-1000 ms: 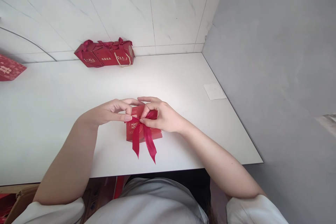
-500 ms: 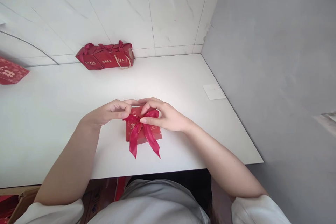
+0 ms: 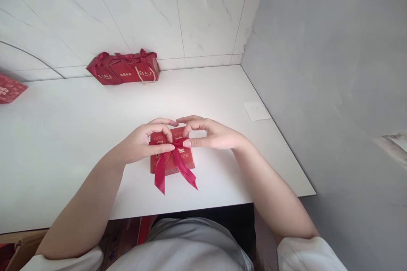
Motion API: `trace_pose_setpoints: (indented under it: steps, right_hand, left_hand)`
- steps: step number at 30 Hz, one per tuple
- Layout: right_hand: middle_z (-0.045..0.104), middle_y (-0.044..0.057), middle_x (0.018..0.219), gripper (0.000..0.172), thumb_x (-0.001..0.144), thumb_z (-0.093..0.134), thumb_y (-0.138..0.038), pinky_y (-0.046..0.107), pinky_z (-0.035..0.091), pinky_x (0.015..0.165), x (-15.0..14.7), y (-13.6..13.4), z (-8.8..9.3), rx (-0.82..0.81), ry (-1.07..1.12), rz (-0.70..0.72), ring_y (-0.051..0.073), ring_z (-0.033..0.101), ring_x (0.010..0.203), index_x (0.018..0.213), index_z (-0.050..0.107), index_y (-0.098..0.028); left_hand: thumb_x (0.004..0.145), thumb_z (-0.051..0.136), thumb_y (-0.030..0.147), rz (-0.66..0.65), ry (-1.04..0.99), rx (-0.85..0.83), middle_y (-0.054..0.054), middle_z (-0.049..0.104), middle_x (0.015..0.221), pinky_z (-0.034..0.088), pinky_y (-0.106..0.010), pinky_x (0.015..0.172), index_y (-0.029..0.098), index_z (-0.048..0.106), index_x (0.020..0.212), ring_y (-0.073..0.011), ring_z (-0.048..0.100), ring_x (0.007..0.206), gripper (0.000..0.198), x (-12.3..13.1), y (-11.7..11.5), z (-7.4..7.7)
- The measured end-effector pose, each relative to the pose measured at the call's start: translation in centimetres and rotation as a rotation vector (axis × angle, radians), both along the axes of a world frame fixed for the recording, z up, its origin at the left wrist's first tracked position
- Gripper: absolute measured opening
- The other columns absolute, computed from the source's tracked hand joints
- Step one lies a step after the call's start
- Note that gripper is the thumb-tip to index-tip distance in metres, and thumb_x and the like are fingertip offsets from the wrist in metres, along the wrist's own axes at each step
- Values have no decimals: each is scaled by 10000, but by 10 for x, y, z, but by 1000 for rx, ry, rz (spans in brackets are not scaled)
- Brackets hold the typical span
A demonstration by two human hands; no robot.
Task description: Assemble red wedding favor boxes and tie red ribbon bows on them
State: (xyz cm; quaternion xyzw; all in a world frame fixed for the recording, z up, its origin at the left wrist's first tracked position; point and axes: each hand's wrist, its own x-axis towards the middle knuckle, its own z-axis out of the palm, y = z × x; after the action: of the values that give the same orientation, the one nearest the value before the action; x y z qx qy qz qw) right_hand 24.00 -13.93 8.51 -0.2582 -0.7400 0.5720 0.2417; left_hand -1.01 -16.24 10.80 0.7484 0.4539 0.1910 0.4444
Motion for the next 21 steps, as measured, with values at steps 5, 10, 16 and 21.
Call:
trace_pose_setpoints:
  steps: [5, 10, 16, 21]
  right_hand:
    - [410, 49, 1545, 156, 903, 668, -375, 487, 280, 1172, -5, 1, -6, -82, 81, 63, 271, 279, 1488, 881, 702, -225]
    - [348, 44, 1586, 211, 931, 637, -387, 481, 335, 1142, -9, 2, -11, -196, 190, 74, 287, 343, 1458, 842, 672, -200]
    - [426, 55, 1530, 317, 947, 601, -437, 469, 363, 1130, -16, -3, -8, -154, 212, 89, 281, 456, 1379, 774, 666, -179]
    - [463, 53, 1501, 192, 886, 692, -382, 496, 322, 1159, -18, -10, -6, 48, 78, -53, 293, 358, 1444, 796, 710, -214]
  left_hand:
    - [759, 767, 456, -3, 11, -25, -57, 542, 1334, 432, -441, 1080, 242, 705, 827, -294, 467, 1339, 233, -2, 3, -3]
    - [752, 777, 423, -10, -18, -65, -57, 531, 1350, 463, -425, 1054, 241, 713, 855, -286, 484, 1319, 219, -2, 5, -5]
    - [747, 774, 418, -19, -72, -173, -66, 578, 1254, 565, -398, 874, 204, 705, 831, -247, 653, 1040, 240, 2, 5, -6]
    - [735, 785, 410, -33, -82, -158, -67, 527, 1384, 489, -457, 1038, 224, 746, 833, -313, 533, 1273, 214, 1, 6, -5]
